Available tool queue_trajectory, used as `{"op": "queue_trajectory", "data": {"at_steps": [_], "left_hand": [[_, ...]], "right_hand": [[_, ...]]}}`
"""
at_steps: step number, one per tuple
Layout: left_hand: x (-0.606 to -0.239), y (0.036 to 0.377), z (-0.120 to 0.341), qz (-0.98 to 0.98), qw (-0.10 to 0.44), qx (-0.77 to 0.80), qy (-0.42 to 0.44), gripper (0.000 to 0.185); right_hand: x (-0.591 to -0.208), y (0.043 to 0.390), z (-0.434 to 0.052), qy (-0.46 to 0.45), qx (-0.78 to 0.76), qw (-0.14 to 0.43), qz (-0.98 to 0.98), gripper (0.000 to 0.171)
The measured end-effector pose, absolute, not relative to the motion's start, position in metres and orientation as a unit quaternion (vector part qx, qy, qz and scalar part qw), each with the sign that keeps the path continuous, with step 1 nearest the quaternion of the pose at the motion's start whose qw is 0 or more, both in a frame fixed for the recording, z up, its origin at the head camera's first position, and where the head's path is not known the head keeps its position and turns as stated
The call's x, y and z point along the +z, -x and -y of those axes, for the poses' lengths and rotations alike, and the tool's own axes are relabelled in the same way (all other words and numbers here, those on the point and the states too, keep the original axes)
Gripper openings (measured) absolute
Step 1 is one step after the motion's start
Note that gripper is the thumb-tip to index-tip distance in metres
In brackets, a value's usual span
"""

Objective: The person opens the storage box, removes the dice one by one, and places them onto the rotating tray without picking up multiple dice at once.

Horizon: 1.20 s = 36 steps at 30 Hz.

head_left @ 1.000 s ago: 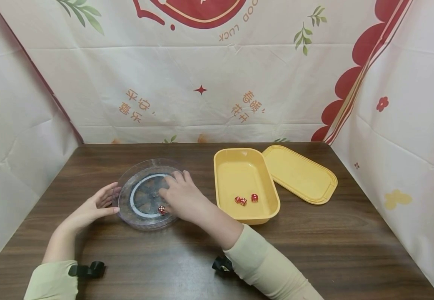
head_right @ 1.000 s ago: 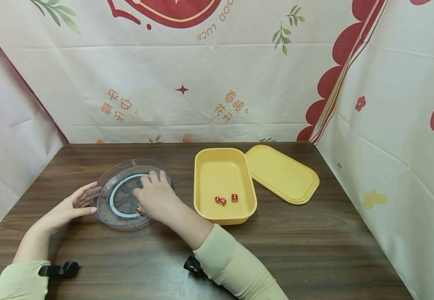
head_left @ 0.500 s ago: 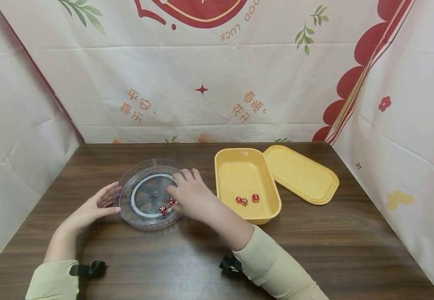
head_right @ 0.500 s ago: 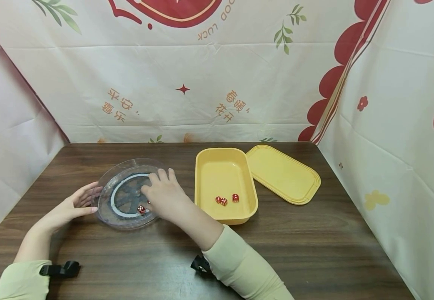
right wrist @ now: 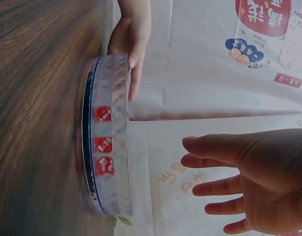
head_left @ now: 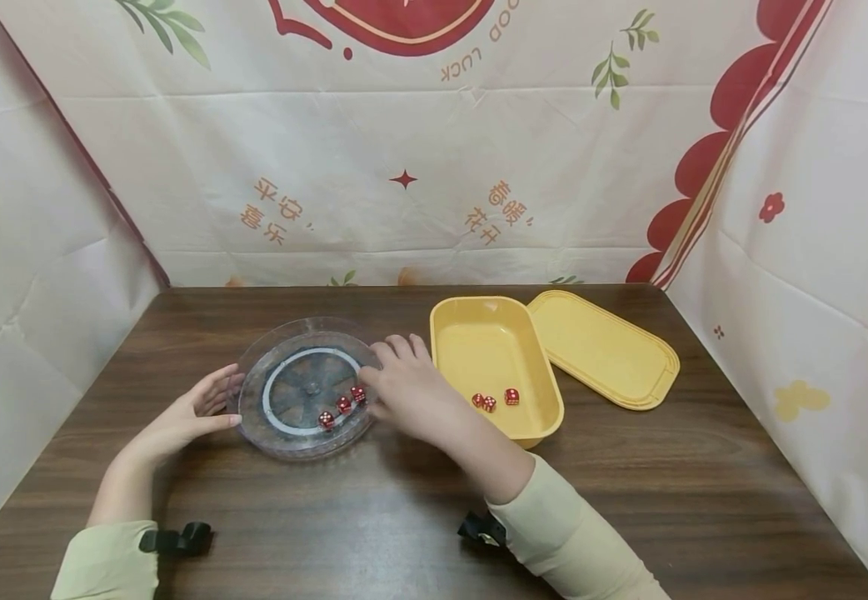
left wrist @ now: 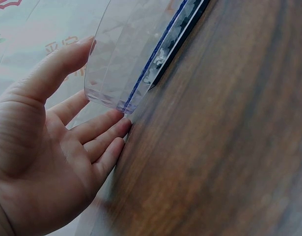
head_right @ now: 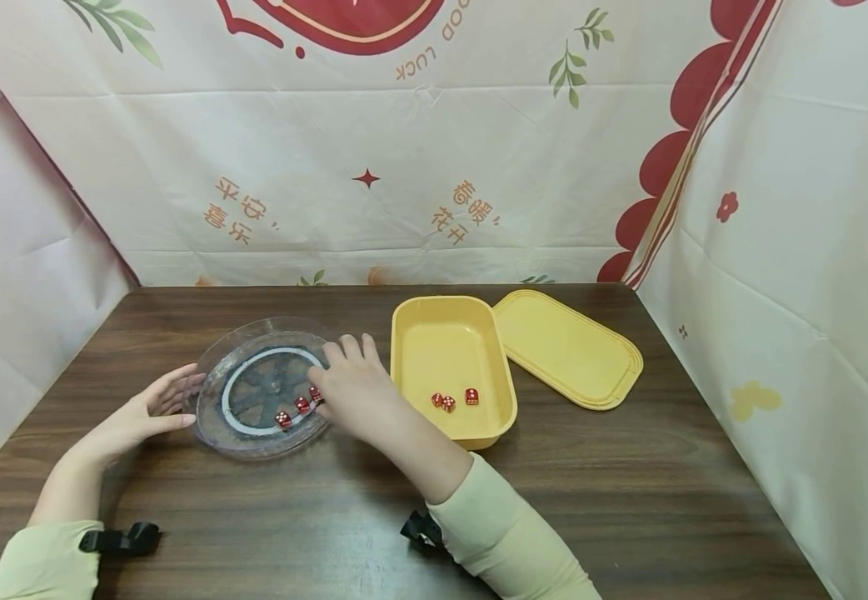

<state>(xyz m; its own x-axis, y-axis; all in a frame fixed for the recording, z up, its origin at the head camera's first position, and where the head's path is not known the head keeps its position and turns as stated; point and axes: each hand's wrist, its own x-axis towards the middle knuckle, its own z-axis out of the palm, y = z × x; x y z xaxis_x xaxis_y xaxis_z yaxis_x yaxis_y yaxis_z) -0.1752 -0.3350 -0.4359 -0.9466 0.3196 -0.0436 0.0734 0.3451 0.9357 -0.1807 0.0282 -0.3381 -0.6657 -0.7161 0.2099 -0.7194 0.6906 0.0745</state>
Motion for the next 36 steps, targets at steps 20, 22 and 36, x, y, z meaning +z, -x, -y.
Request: {"op": "queue_trajectory", "data": {"at_steps": [20,22,36], "left_hand": [[-0.436,0.175,0.335,-0.815,0.114,0.556,-0.114,0.08],[-0.437,0.175,0.335,-0.815,0.113,0.556,-0.115,0.08],[-0.435,0.175,0.335,-0.814,0.112,0.559,-0.116,0.08]], "right_hand": [[-0.335,0.184,-0.074,-0.365,0.047,0.102,0.924,0.033],[-0.335,0.184,-0.077,-0.36,0.048,0.102,0.926,0.033],[-0.337,0.188,-0.098,-0.32,0.074,0.071,0.942,0.026]]}}
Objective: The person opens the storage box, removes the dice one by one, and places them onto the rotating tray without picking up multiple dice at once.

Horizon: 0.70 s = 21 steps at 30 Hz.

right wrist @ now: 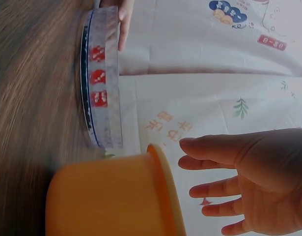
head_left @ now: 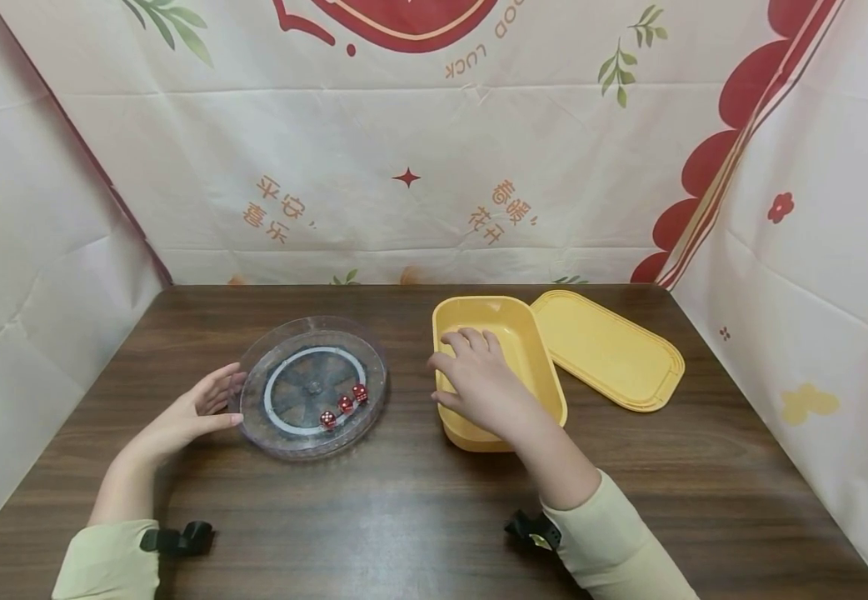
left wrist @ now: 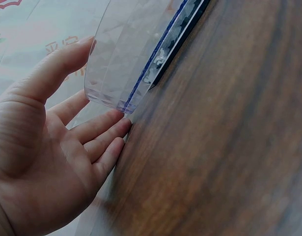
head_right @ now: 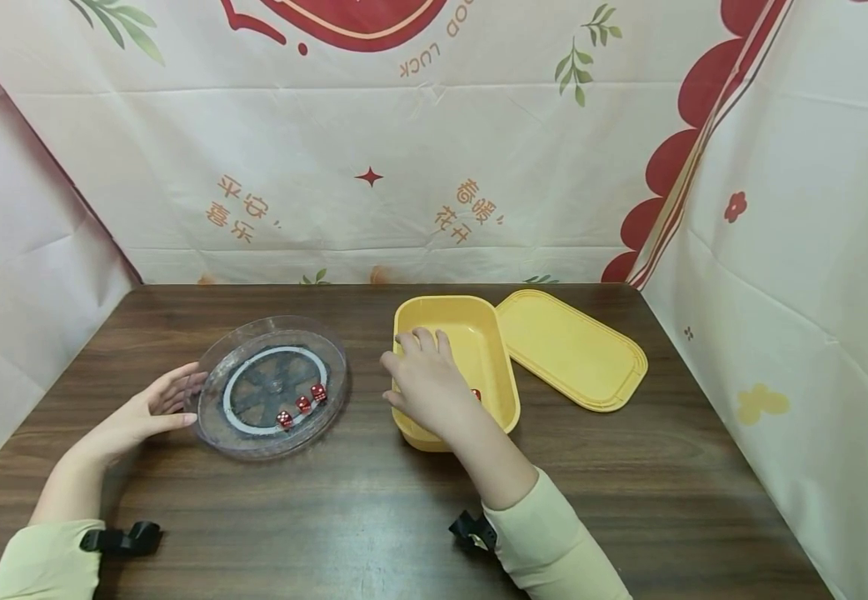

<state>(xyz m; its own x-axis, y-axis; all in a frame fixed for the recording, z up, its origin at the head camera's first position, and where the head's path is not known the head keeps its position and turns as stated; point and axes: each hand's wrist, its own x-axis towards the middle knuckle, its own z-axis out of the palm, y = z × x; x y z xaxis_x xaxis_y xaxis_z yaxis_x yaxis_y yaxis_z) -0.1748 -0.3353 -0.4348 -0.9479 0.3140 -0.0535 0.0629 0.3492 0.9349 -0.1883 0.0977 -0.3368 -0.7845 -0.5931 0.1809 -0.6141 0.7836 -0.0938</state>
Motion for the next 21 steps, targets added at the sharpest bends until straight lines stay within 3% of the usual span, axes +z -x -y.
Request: {"op": "queue_trajectory", "data": {"at_steps": [21], "left_hand": [[-0.433,0.174,0.335,-0.816,0.115,0.556,-0.113,0.08]], "right_hand": [[-0.342,0.205,-0.125,-0.28,0.1,0.03,0.954,0.031]]}}
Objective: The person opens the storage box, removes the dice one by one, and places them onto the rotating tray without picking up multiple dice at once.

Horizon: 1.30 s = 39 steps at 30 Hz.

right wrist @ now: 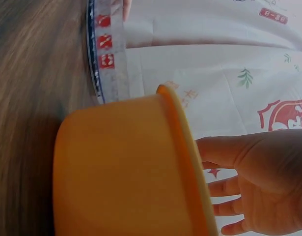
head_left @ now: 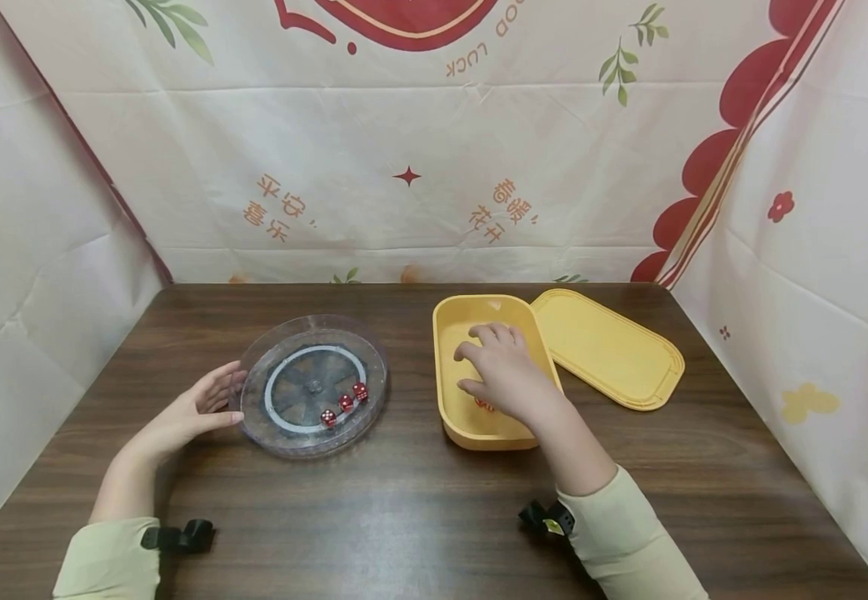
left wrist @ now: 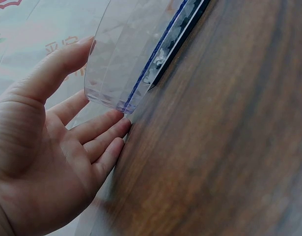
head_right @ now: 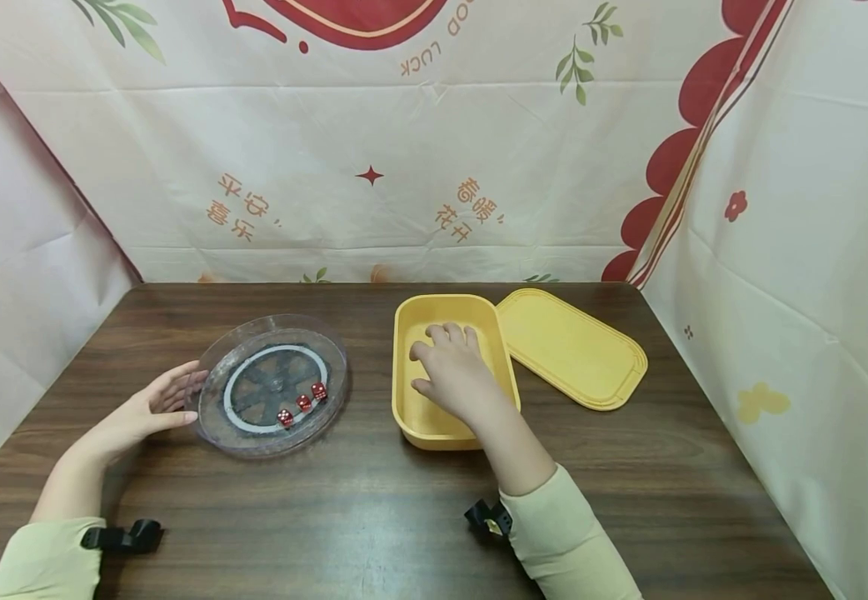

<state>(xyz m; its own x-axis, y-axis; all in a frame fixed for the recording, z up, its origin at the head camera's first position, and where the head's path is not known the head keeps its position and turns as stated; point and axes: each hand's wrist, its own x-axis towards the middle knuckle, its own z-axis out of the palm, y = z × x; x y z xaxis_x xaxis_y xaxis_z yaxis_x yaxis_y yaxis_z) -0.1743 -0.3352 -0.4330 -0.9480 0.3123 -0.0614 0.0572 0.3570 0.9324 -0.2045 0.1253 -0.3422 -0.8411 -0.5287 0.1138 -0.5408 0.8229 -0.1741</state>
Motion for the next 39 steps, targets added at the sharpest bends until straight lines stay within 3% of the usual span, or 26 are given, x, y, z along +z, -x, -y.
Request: {"op": "queue_trajectory", "data": {"at_steps": [39], "left_hand": [[-0.429,0.173,0.333,-0.811,0.113,0.561,-0.122,0.08]], "right_hand": [[-0.38,0.216,-0.143,-0.267,0.06,-0.01,0.962,0.021]]}}
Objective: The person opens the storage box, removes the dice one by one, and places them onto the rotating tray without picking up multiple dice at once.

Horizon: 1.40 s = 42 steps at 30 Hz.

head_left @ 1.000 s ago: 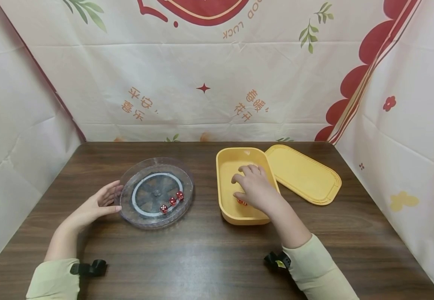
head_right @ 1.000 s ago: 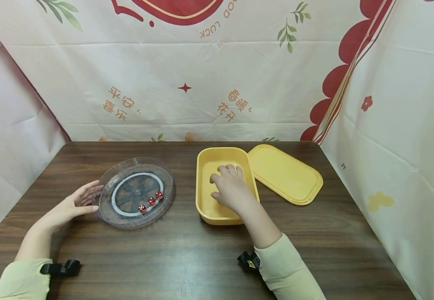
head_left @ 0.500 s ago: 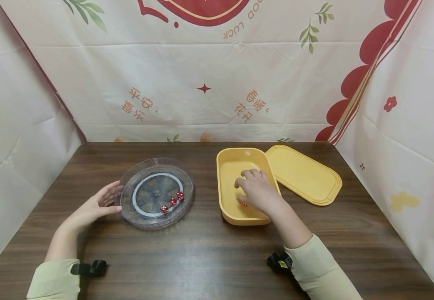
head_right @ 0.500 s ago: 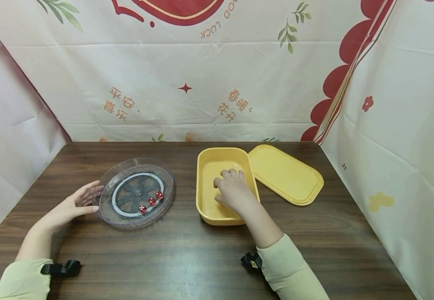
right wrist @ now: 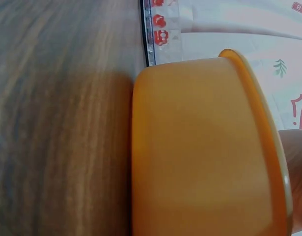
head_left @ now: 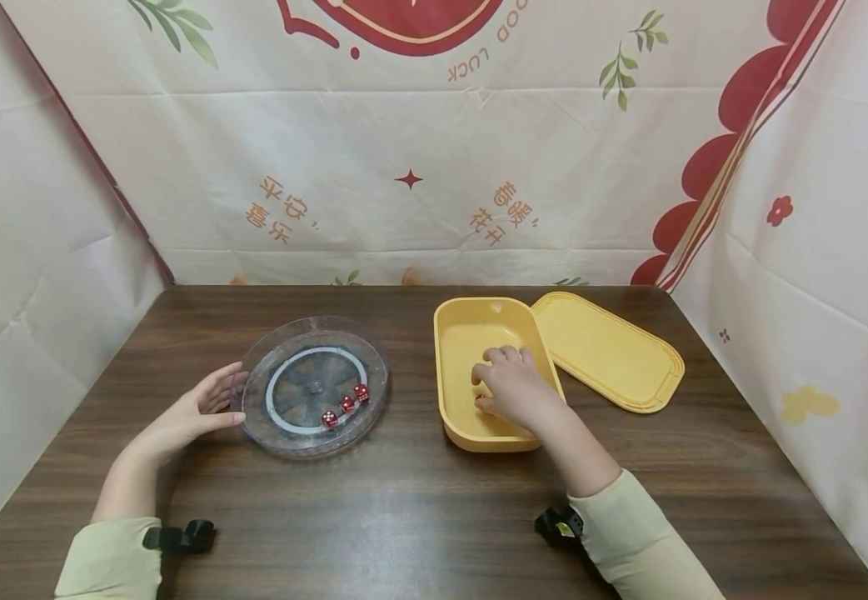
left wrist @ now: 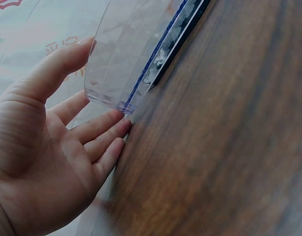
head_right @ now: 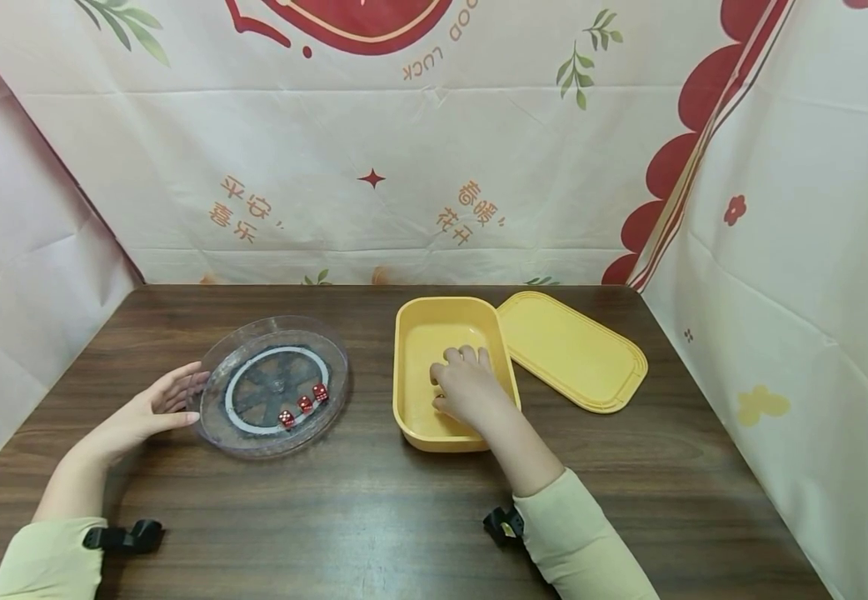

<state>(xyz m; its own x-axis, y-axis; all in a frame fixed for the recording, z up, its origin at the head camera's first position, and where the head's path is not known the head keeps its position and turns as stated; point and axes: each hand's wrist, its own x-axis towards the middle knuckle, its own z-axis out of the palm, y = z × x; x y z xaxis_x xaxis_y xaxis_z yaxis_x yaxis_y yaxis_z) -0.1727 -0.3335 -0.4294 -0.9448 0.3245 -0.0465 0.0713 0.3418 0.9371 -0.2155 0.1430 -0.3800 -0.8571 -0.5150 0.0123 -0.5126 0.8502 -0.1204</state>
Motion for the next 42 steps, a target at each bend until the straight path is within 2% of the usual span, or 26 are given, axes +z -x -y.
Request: {"op": "queue_trajectory", "data": {"at_steps": [14,42], "left_hand": [[-0.432,0.174,0.334,-0.819,0.116,0.551,-0.111,0.08],[-0.431,0.173,0.334,-0.819,0.116,0.551,-0.112,0.081]], "right_hand": [[-0.39,0.22,-0.144,0.264,-0.049,0.019,-0.963,0.014],[-0.39,0.22,-0.142,0.271,-0.033,0.026,-0.962,0.018]]}}
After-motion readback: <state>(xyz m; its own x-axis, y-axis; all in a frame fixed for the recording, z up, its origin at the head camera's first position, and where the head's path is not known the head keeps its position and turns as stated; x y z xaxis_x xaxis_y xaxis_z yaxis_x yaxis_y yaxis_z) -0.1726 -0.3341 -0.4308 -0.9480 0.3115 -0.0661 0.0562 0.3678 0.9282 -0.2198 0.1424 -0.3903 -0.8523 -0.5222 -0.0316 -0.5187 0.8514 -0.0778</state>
